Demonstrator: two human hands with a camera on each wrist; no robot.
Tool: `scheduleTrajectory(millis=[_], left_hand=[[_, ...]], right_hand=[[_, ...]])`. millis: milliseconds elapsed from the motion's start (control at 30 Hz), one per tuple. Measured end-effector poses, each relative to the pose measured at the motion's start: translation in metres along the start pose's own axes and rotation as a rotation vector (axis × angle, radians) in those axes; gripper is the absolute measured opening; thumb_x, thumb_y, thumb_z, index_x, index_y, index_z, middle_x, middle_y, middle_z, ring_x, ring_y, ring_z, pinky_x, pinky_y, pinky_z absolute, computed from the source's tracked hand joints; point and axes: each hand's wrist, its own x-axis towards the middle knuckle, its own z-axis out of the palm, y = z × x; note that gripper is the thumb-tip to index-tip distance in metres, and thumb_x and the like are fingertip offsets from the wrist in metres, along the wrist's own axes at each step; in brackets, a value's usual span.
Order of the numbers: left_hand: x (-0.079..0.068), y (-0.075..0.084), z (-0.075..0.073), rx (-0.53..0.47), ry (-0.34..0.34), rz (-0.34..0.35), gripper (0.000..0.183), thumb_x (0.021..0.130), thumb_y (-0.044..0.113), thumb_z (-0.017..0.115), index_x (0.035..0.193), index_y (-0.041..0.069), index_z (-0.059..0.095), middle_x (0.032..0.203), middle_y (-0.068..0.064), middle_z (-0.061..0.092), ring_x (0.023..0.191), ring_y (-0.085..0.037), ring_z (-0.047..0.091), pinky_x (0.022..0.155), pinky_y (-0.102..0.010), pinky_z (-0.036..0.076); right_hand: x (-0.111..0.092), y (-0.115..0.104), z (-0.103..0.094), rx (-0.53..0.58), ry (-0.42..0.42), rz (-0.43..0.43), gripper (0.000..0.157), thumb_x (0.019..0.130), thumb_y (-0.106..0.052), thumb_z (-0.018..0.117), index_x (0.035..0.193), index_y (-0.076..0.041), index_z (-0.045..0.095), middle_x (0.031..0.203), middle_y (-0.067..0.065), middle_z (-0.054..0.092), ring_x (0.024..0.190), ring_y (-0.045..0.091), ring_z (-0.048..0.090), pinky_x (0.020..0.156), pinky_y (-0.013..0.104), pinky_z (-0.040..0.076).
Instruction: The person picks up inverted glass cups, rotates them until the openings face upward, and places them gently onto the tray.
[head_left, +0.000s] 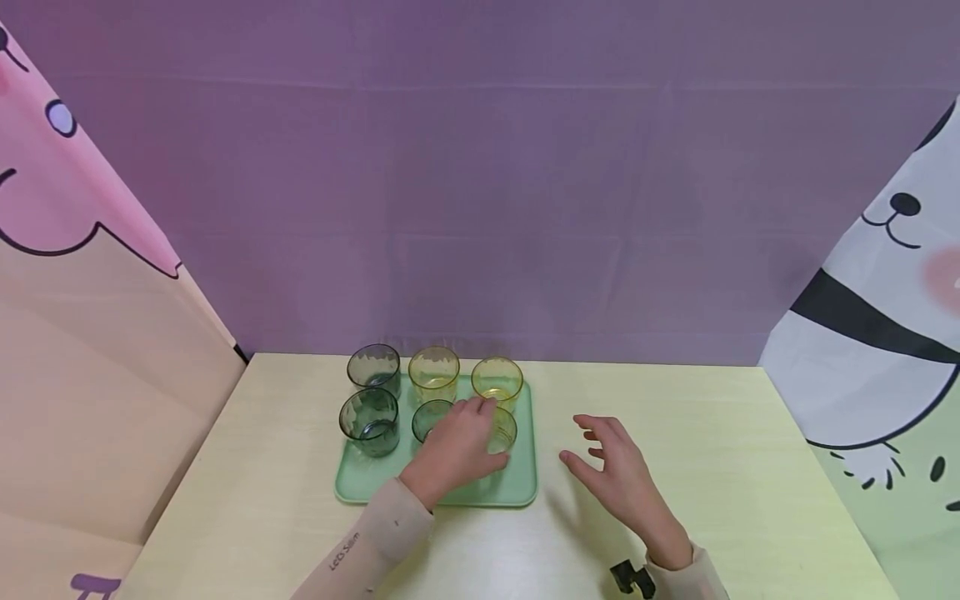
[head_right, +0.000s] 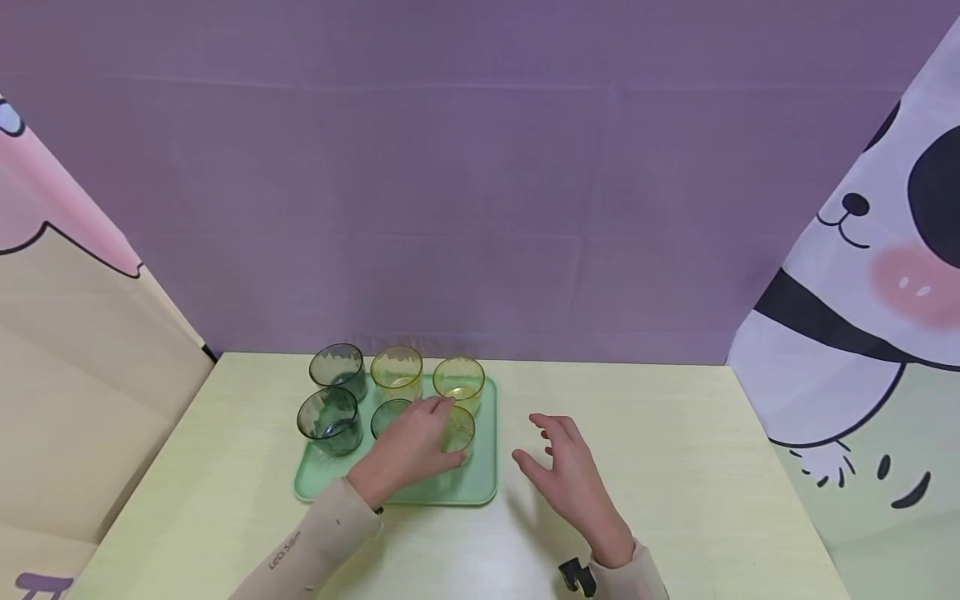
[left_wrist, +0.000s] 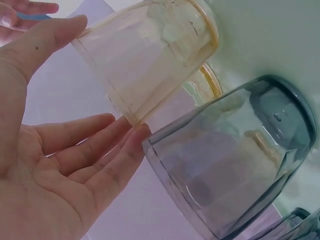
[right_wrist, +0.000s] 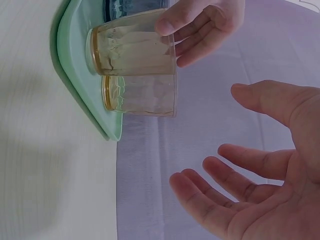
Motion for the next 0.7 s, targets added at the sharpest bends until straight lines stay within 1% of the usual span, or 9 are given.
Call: scheduleTrajectory(millis=[67,233,467,533,700], left_hand=[[0.0,0.0004,0.0008,-0.001,-0.002,-0.006,0.077,0.084,0.041,0.077,0.14,-0.004,0.049,0.134,-0.021,0.056,0.119,-0.038,0.055,0.088,-0.047,0.056],[0.0,0.0008,0.0022,-0.005,0.007,-0.008,0.079,0.086,0.041,0.077,0.142,-0.005,0.046,0.133,-0.023,0.056,0.118,-0.04,0.056,0.088,-0.048,0.056],[-0.0009,0.0009,0.0045,0.002,0.051,0.009,0.079,0.085,0.041,0.08,0.139,-0.006,0.048,0.128,-0.023,0.055,0.112,-0.038,0.06,0.086,-0.045,0.057],[-0.0019,0.0012,0.0056,0.005,0.063,0.006,0.079,0.085,0.042,0.08,0.139,-0.006,0.049,0.129,-0.023,0.055,0.112,-0.038,0.059,0.086,-0.045,0.057],[-0.0079,0.0035,0.0052,-0.004,0.088,-0.018,0.077,0.085,0.044,0.079,0.138,-0.004,0.05,0.13,-0.02,0.054,0.114,-0.036,0.058,0.079,-0.047,0.058]], right_hand=[[0.0002,0.0002,0.0004,0.002,-0.002,0.002,0.046,0.083,-0.007,0.08,0.125,0.002,0.061,0.119,0.016,0.059,0.102,0.033,0.063,0.083,0.047,0.059],[0.0001,0.0002,0.0008,0.007,-0.007,0.017,0.047,0.083,-0.007,0.08,0.125,0.002,0.061,0.12,0.016,0.058,0.103,0.034,0.063,0.084,0.047,0.058],[0.0005,0.0011,0.0016,0.0,-0.016,0.018,0.048,0.084,-0.008,0.08,0.126,0.002,0.061,0.12,0.017,0.058,0.104,0.033,0.063,0.084,0.047,0.058],[0.0007,0.0012,0.0014,0.002,-0.013,0.018,0.047,0.084,-0.007,0.081,0.126,0.002,0.061,0.12,0.018,0.058,0.104,0.033,0.063,0.084,0.048,0.058],[0.0005,0.0003,0.0012,0.003,-0.008,0.011,0.047,0.083,-0.007,0.081,0.126,0.001,0.061,0.12,0.016,0.059,0.103,0.032,0.063,0.084,0.047,0.058]])
